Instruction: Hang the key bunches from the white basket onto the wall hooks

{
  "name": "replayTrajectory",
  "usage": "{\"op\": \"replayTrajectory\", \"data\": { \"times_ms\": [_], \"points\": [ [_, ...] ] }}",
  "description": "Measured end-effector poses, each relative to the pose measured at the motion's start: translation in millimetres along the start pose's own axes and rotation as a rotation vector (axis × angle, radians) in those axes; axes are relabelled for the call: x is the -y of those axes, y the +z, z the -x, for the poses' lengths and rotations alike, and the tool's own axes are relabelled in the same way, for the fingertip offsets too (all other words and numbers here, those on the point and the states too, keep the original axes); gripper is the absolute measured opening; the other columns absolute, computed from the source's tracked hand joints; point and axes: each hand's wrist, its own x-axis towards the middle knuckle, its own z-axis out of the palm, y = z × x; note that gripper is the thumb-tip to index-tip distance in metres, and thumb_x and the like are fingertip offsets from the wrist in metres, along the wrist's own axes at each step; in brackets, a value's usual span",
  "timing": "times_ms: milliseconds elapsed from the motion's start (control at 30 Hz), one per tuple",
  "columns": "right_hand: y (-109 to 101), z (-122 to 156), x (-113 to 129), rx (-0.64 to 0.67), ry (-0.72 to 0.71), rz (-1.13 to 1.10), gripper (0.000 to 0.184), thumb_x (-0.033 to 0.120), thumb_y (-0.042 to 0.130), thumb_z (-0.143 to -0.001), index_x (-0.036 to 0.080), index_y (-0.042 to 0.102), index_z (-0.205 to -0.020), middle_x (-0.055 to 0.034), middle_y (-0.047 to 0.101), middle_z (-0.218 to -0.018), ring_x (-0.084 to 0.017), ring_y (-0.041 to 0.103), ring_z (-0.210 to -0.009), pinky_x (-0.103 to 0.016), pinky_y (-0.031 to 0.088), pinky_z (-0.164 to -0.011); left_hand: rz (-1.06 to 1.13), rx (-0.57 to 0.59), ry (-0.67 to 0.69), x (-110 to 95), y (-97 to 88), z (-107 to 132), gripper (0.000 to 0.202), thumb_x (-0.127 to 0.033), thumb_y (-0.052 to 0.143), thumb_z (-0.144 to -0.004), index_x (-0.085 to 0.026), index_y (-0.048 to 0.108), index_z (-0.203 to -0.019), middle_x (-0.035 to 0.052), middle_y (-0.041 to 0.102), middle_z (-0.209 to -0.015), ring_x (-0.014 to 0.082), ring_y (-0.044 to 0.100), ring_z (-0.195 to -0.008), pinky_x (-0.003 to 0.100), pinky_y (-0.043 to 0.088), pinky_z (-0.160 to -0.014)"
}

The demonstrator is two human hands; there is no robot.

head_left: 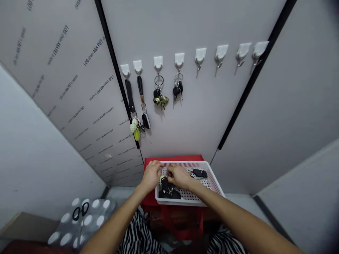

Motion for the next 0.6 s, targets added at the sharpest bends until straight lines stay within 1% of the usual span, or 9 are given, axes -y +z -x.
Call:
{"op": "replayTrajectory", "data": {
  "times_ms": [67, 167, 233, 300, 367, 467, 533, 600],
  "points": [
    [-0.4, 2.2, 1.7, 0.000, -0.043, 0.004, 0.023, 0.021, 0.043, -0.063, 0.021, 0.054, -0.084, -0.0044, 0.050, -0.081, -0.014, 0.046, -0.072, -0.022, 0.031, -0.059, 0.001, 0.007, -0.008, -0.8, 0.3, 0.7, 0.022, -0.011, 0.036, -0.064, -0.017, 0.050, -0.080, 0.0024, 0.048, -0.085, 0.0138, 0.039, -0.083, 0.027, 0.032, -0.075],
    [-2.5, 3.1, 3.9, -0.015, -0.094, -0.016, 0.019, 0.016, 0.042, -0.061, 0.018, 0.057, -0.071, -0.0046, 0.051, -0.077, -0.014, 0.046, -0.074, -0.022, 0.031, -0.060, 0.021, 0.013, -0.026, -2.3, -0.6, 2.2, 0.022, -0.011, 0.036, -0.063, -0.017, 0.051, -0.079, 0.0025, 0.049, -0.085, 0.0139, 0.040, -0.084, 0.028, 0.032, -0.075],
    [-8.6, 2.1, 2.8, -0.073, -0.091, -0.110, 0.017, 0.014, 0.041, -0.061, 0.016, 0.056, -0.066, -0.0044, 0.052, -0.073, -0.013, 0.045, -0.072, -0.022, 0.031, -0.062, 0.069, 0.013, -0.040, -4.6, -3.5, 3.1, 0.021, -0.012, 0.037, -0.063, -0.018, 0.051, -0.079, 0.0026, 0.050, -0.085, 0.0141, 0.041, -0.084, 0.028, 0.032, -0.077],
    [-19.9, 0.6, -0.4, -0.143, -0.050, -0.273, 0.016, 0.014, 0.040, -0.061, 0.015, 0.055, -0.065, -0.0034, 0.052, -0.068, -0.011, 0.045, -0.066, -0.021, 0.032, -0.060, 0.183, 0.015, -0.061, -8.8, -8.1, 2.8, 0.021, -0.016, 0.038, -0.065, -0.017, 0.051, -0.082, 0.0032, 0.051, -0.086, 0.0140, 0.042, -0.086, 0.028, 0.032, -0.078],
    [-35.5, -0.6, -4.1, -0.165, 0.011, -0.473, 0.015, 0.018, 0.040, -0.063, 0.013, 0.053, -0.065, -0.0021, 0.052, -0.062, -0.009, 0.044, -0.058, -0.020, 0.033, -0.055, 0.357, 0.026, -0.080, -15.1, -13.1, 0.4, 0.024, -0.022, 0.038, -0.068, -0.016, 0.049, -0.088, 0.0044, 0.051, -0.092, 0.0133, 0.043, -0.088, 0.027, 0.032, -0.080],
    [-60.7, -0.9, -7.3, -0.116, 0.075, -0.785, 0.015, 0.025, 0.041, -0.063, 0.013, 0.050, -0.063, 0.0006, 0.049, -0.054, -0.007, 0.041, -0.048, -0.020, 0.032, -0.049, 0.612, 0.046, -0.085, -26.0, -17.6, -7.4, 0.032, -0.027, 0.038, -0.069, -0.014, 0.043, -0.098, 0.0063, 0.049, -0.101, 0.0124, 0.043, -0.092, 0.026, 0.032, -0.082],
    [-74.7, 0.0, -7.8, -0.092, 0.097, -0.952, 0.015, 0.027, 0.044, -0.061, 0.013, 0.048, -0.060, 0.0029, 0.046, -0.050, -0.006, 0.039, -0.044, -0.019, 0.031, -0.046, 0.703, 0.037, -0.061, -32.6, -17.4, -14.0, 0.036, -0.025, 0.042, -0.067, -0.014, 0.040, -0.101, 0.0067, 0.047, -0.105, 0.0127, 0.042, -0.095, 0.026, 0.031, -0.084],
    [-85.5, 1.1, -8.4, -0.095, 0.115, -1.056, 0.015, 0.028, 0.046, -0.059, 0.013, 0.047, -0.059, 0.0046, 0.043, -0.046, -0.005, 0.038, -0.042, -0.019, 0.031, -0.045, 0.754, 0.016, -0.031, -38.4, -15.5, -20.7, 0.038, -0.022, 0.046, -0.064, -0.014, 0.040, -0.101, 0.0069, 0.046, -0.106, 0.0131, 0.041, -0.096, 0.026, 0.029, -0.085]
  ]
}}
